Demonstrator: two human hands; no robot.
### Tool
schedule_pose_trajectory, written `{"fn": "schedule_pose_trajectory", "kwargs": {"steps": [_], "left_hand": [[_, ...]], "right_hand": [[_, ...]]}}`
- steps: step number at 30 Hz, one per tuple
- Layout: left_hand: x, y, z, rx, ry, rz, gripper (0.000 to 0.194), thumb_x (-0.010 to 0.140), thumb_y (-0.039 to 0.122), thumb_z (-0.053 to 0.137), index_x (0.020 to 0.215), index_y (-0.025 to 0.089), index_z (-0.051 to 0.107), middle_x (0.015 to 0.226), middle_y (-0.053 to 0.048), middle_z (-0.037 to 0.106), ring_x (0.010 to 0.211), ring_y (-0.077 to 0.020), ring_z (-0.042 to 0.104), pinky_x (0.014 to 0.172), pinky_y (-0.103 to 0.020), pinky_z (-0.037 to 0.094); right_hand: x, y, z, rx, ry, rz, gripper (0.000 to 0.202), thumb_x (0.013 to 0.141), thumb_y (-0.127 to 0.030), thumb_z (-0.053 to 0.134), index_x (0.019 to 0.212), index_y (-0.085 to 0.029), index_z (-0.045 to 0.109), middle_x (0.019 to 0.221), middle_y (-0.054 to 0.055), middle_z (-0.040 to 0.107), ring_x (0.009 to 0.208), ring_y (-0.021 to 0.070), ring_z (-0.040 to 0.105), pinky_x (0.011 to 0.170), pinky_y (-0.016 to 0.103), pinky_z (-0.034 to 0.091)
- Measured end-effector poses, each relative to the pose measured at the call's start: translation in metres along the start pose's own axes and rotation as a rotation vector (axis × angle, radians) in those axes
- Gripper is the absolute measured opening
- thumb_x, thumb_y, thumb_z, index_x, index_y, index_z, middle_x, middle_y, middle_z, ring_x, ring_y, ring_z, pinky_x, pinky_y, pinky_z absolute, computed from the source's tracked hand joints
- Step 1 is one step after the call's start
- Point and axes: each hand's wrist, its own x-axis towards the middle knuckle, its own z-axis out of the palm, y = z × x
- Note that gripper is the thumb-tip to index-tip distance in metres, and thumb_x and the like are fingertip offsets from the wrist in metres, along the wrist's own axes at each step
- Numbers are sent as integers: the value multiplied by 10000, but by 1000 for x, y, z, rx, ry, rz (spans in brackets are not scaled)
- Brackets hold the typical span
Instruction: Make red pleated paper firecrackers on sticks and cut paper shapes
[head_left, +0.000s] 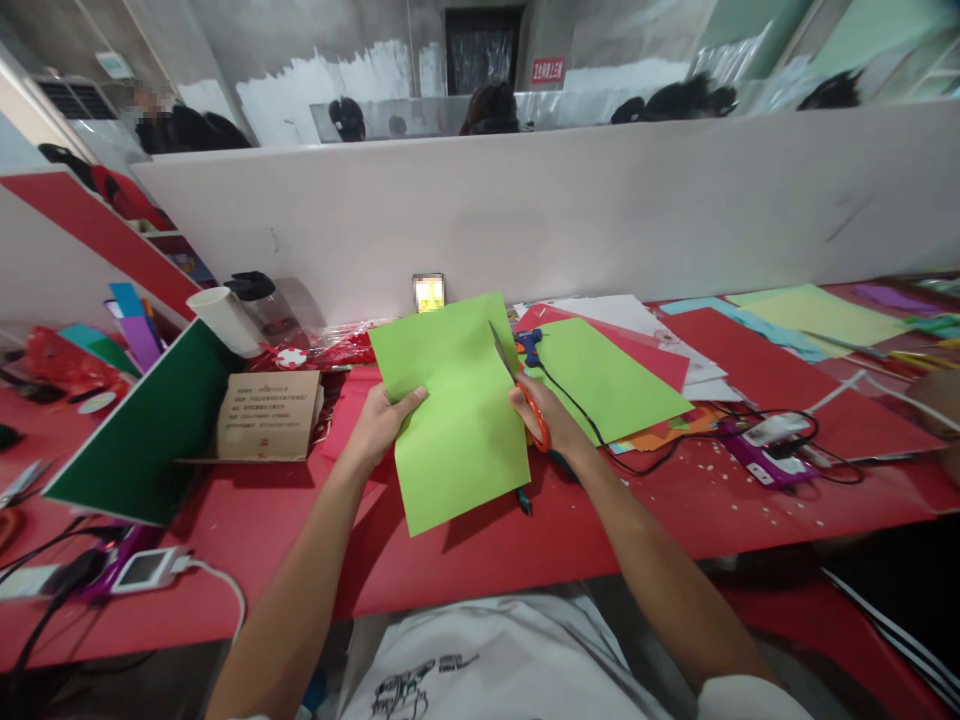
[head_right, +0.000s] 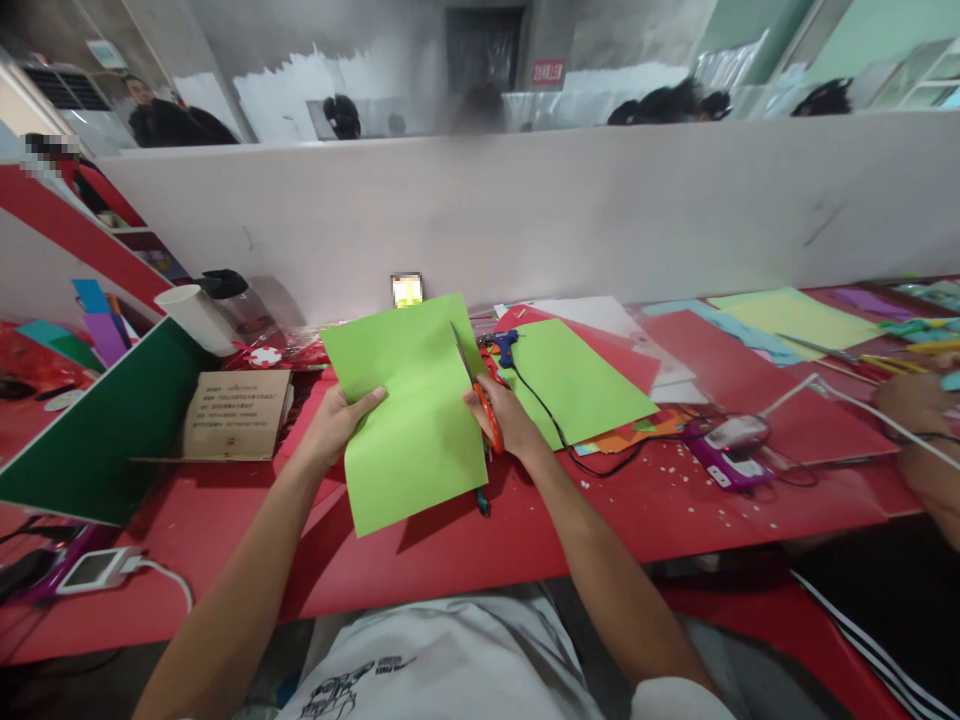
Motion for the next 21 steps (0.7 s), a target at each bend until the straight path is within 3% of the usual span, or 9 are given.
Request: {"fn": "schedule_pose_trajectory", "kwargs": {"steps": [8,16,21], "left_hand": [[-1,1,1,19,-11,-5,576,696,537,934,1114,171,785,1163,-143,825,1025,-323,783,891,-437,606],[-1,-1,2,10,-13,2,596,679,554,944,1106,166,793,1138,-141,829,1045,-333,778,913,-446,601],[0,-2,2,13,-18,1,572,690,548,936,1094,170,791,1123,-133,833,1008,-318,784,891,-433,608]], "right_hand": [[0,-2,1,34,37,35,653,945,-899,385,809,-262,427,711,13,512,694,217,489,664,347,411],[0,4,2,24,63,54,617,959,-854,450,819,-254,460,714,22,544,716,232,545,655,344,429],[-3,1,2,155,-8,193,626,910,-883,506,893,-258,473,663,-23,530,487,186,558,467,315,421]]}}
